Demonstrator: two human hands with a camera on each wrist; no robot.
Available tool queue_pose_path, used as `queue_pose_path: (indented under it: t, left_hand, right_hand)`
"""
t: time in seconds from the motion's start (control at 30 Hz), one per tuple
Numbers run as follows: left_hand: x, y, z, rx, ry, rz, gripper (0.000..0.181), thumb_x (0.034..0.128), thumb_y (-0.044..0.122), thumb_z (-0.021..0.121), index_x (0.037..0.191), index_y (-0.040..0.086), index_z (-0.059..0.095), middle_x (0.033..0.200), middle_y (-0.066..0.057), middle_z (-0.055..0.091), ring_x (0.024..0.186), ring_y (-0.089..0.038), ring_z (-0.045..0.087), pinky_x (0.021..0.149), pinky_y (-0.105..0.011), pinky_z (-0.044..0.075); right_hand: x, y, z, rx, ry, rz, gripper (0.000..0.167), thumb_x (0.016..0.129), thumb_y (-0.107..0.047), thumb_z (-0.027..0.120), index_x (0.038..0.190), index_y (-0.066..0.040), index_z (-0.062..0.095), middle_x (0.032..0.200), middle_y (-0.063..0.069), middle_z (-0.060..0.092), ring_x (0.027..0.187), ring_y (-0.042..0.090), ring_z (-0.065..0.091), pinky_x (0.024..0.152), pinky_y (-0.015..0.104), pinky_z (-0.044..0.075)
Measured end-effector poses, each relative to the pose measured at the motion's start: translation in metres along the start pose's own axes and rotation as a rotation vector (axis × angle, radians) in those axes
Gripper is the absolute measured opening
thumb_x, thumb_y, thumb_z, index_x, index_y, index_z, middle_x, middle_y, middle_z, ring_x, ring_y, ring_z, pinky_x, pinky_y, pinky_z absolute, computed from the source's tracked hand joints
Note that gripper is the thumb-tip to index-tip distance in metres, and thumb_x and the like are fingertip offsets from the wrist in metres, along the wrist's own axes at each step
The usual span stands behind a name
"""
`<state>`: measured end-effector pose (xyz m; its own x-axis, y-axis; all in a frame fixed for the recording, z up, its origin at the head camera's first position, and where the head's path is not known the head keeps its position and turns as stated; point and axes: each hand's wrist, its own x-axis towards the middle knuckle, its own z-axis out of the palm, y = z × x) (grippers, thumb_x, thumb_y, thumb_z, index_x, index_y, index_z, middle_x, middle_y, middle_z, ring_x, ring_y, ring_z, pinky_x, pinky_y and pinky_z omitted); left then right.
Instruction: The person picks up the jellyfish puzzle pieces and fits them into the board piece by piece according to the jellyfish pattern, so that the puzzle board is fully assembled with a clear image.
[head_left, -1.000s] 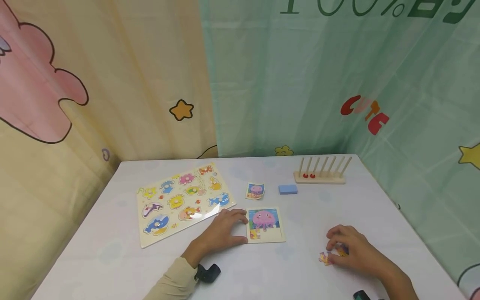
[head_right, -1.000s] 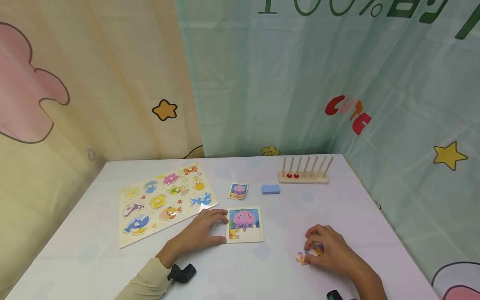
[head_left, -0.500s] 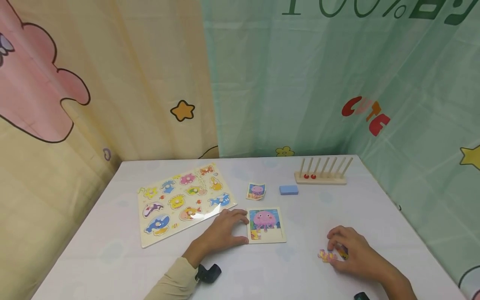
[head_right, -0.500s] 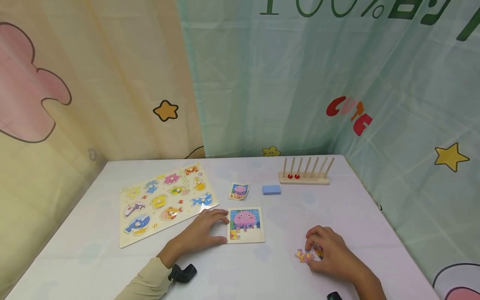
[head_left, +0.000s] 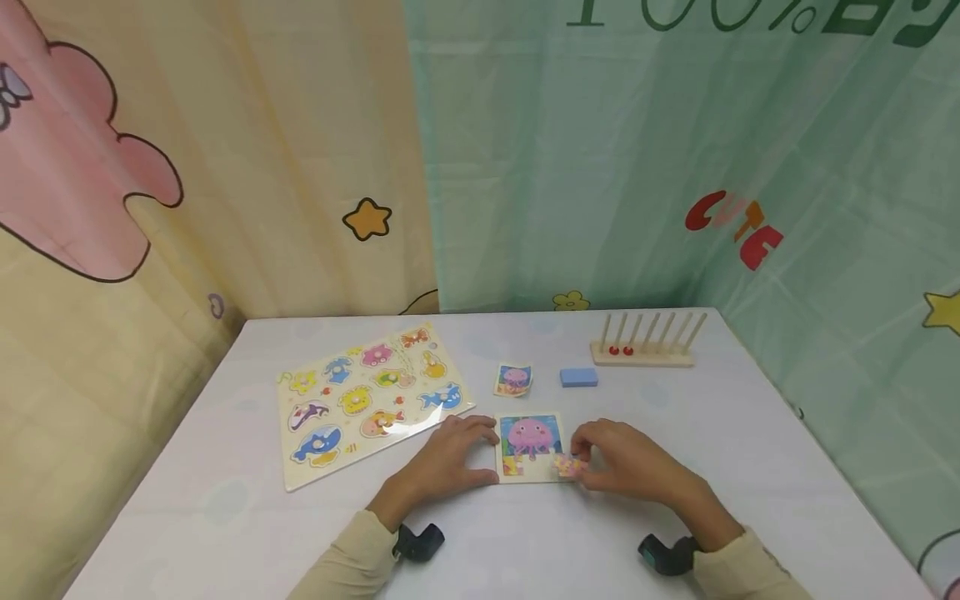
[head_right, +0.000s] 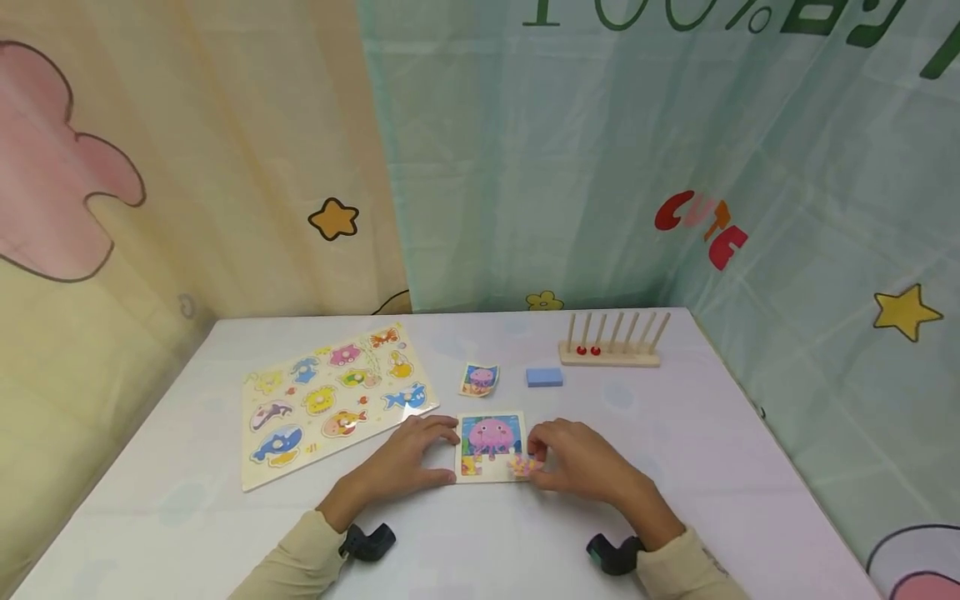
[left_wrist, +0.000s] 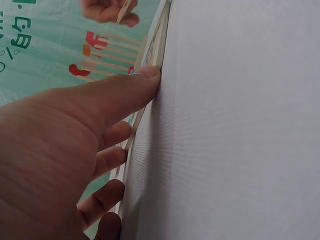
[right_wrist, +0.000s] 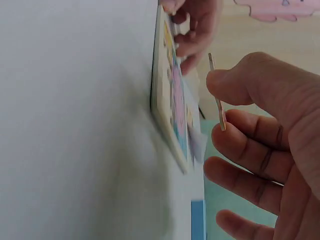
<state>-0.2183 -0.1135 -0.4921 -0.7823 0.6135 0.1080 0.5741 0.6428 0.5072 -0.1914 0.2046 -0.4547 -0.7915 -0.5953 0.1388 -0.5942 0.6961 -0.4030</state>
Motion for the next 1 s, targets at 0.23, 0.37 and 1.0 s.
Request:
queue_pose_path:
  t: [0.23, 0.37, 1.0]
  left_hand:
    - [0.003, -0.001, 0.002, -0.006, -0.005, -0.01, 0.045, 0.0856, 0.042, 0.08, 0.123, 0.021, 0.065, 0.146, 0.003, 0.052, 0.125, -0.021, 0.046, 0.104, -0.045, 0.04]
    - [0.002, 0.001, 0.004, -0.02, -0.023, -0.035, 0.045, 0.0856, 0.044, 0.08, 0.123, 0.024, 0.065, 0.147, 0.006, 0.051, 0.126, -0.019, 0.045, 0.104, -0.045, 0.04]
    - [-0.002, -0.001, 0.0, 0.021, -0.026, -0.037, 0.046, 0.0866, 0.045, 0.078, 0.124, 0.023, 0.064, 0.148, 0.005, 0.05, 0.126, -0.019, 0.045, 0.104, -0.043, 0.04]
  right_hand:
    - [0.048, -0.025, 0.023, -0.054, -0.063, 0.008, 0.021, 0.082, -0.027, 0.083, 0.091, -0.018, 0.066, 0.078, -0.012, 0.052, 0.074, 0.008, 0.048, 0.064, 0.027, 0.044]
    - [0.048, -0.026, 0.031, -0.033, -0.075, 0.052, 0.021, 0.081, -0.025, 0.085, 0.09, -0.017, 0.067, 0.077, -0.013, 0.05, 0.077, 0.009, 0.046, 0.065, 0.028, 0.044]
    - [0.051, -0.028, 0.038, -0.124, -0.032, -0.158, 0.011, 0.085, -0.02, 0.08, 0.097, -0.02, 0.078, 0.096, -0.011, 0.061, 0.088, 0.009, 0.056, 0.074, 0.03, 0.051]
